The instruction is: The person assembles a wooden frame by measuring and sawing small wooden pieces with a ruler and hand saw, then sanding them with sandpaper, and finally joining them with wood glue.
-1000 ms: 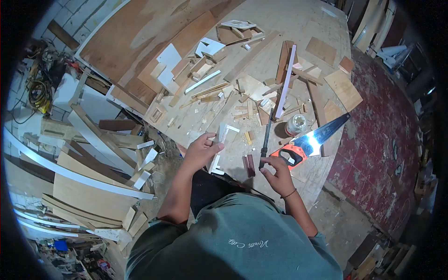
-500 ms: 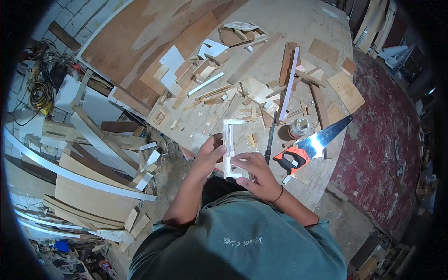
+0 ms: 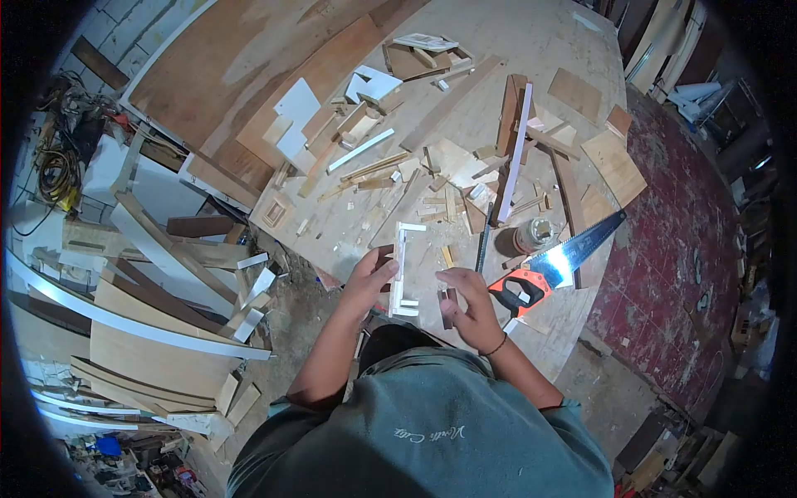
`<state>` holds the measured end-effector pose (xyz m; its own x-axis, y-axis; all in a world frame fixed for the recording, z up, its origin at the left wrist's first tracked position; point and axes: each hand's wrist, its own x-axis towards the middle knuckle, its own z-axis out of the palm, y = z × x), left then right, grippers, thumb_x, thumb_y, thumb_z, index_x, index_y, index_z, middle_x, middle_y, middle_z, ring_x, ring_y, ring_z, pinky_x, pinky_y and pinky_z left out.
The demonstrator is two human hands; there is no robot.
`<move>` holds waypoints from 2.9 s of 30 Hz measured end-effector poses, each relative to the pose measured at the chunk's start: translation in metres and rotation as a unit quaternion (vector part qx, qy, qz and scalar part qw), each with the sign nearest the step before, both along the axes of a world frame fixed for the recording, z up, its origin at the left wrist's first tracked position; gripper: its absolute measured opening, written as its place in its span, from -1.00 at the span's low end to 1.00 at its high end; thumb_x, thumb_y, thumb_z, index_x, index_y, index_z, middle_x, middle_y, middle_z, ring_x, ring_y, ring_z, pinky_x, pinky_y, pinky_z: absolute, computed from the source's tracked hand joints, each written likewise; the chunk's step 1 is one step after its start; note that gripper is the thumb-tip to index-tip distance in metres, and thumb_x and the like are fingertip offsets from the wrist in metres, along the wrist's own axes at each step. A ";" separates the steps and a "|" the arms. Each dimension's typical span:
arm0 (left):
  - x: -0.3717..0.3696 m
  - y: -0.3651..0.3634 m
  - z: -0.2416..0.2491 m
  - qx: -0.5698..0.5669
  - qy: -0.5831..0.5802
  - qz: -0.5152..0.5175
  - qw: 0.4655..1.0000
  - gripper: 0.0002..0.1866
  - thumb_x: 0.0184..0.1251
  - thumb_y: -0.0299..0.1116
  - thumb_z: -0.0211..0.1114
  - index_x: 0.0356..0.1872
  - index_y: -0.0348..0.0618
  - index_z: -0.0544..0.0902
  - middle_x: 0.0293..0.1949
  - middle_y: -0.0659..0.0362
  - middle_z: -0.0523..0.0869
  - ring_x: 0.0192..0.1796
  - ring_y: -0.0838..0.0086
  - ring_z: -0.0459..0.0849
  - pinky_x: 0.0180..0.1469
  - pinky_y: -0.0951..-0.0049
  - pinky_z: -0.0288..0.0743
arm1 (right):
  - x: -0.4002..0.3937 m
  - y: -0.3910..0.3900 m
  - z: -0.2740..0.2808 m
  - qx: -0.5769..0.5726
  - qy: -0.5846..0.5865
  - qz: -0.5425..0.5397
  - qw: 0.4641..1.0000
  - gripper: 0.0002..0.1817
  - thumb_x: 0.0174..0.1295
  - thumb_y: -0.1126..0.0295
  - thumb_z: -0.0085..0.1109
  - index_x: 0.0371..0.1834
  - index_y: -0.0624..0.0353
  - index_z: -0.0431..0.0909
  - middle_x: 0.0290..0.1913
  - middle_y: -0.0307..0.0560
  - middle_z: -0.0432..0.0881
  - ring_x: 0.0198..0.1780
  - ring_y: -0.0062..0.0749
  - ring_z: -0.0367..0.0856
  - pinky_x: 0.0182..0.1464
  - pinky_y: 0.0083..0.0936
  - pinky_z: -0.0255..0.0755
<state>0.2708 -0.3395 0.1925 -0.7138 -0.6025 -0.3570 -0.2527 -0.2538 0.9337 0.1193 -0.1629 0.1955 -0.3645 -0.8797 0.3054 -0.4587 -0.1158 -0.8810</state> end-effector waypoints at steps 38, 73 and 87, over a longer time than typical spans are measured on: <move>-0.101 -0.266 0.073 0.302 0.301 -0.048 0.903 -0.32 0.31 0.12 -0.04 0.27 -0.22 0.31 0.04 -0.13 0.55 0.01 0.09 0.62 -0.01 0.07 0.56 | -0.007 -0.198 -0.201 0.322 0.155 -0.361 0.861 -0.33 0.14 0.07 0.02 0.35 0.01 0.23 0.40 0.06 0.14 0.43 0.03 -0.03 0.43 0.04 -0.31; -0.451 -0.563 -0.069 -0.559 -0.185 -0.226 0.776 -0.17 -0.22 -0.24 0.54 0.21 -0.16 0.41 0.16 -0.04 0.50 0.20 0.18 0.47 0.22 0.30 0.35 | -0.024 -0.213 -0.204 0.350 0.120 -0.368 0.853 -0.47 0.11 0.07 0.01 0.13 0.11 0.45 0.22 0.13 0.35 0.31 0.14 0.14 0.34 0.21 -0.18; -0.479 -0.583 -0.084 -0.715 -0.139 -0.396 0.560 -0.15 -0.19 -0.60 0.33 0.29 0.09 0.32 0.28 0.16 0.40 0.35 0.21 0.29 0.31 0.23 0.28 | -0.024 -0.222 -0.196 0.344 0.130 -0.371 0.853 -0.42 0.17 0.05 0.04 0.23 0.10 0.40 0.30 0.15 0.30 0.33 0.16 0.15 0.34 0.14 -0.09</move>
